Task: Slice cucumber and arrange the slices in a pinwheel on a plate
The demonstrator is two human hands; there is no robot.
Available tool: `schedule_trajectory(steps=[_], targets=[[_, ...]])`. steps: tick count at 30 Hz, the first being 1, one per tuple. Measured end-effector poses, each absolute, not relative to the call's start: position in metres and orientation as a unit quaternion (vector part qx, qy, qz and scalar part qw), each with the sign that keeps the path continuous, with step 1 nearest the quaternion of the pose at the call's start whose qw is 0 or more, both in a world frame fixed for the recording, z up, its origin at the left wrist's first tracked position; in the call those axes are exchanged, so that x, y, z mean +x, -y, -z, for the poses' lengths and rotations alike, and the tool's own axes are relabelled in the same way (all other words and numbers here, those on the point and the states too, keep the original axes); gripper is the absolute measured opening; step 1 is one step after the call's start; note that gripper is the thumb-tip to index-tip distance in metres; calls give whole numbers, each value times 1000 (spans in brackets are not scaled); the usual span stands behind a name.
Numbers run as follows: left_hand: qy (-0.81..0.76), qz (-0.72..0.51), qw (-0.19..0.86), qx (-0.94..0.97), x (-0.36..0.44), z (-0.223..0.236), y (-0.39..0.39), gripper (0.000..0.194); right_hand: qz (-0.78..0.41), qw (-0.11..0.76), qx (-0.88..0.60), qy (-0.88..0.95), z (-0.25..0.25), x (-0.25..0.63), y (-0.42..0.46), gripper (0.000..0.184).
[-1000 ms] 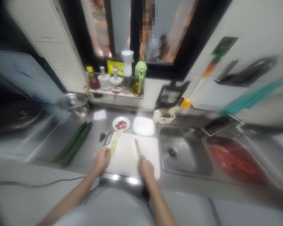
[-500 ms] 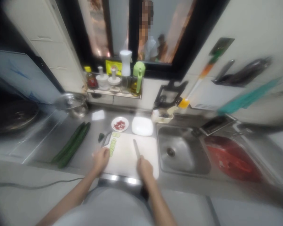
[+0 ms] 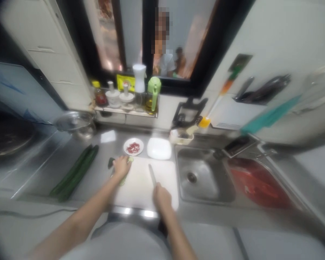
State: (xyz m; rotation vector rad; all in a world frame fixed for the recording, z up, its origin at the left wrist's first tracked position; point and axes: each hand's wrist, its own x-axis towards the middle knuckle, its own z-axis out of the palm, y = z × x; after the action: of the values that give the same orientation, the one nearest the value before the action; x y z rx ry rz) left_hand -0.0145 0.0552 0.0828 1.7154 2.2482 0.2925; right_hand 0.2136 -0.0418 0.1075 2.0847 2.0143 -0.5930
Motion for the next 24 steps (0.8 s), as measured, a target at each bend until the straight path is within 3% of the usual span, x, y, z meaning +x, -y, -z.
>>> schedule_trajectory(steps=[9,19,24], targets=[[-776,-123,153,600,-11,-80,-60,22,205,85,703,-676,-111,214,42,36],[-713,-182,342,585,4,-77,-46,22,202,91,703,-675,-110,213,42,33],[-649,-139,362,654,12,-73,-35,21,198,91,700,-680,-107,213,43,34]])
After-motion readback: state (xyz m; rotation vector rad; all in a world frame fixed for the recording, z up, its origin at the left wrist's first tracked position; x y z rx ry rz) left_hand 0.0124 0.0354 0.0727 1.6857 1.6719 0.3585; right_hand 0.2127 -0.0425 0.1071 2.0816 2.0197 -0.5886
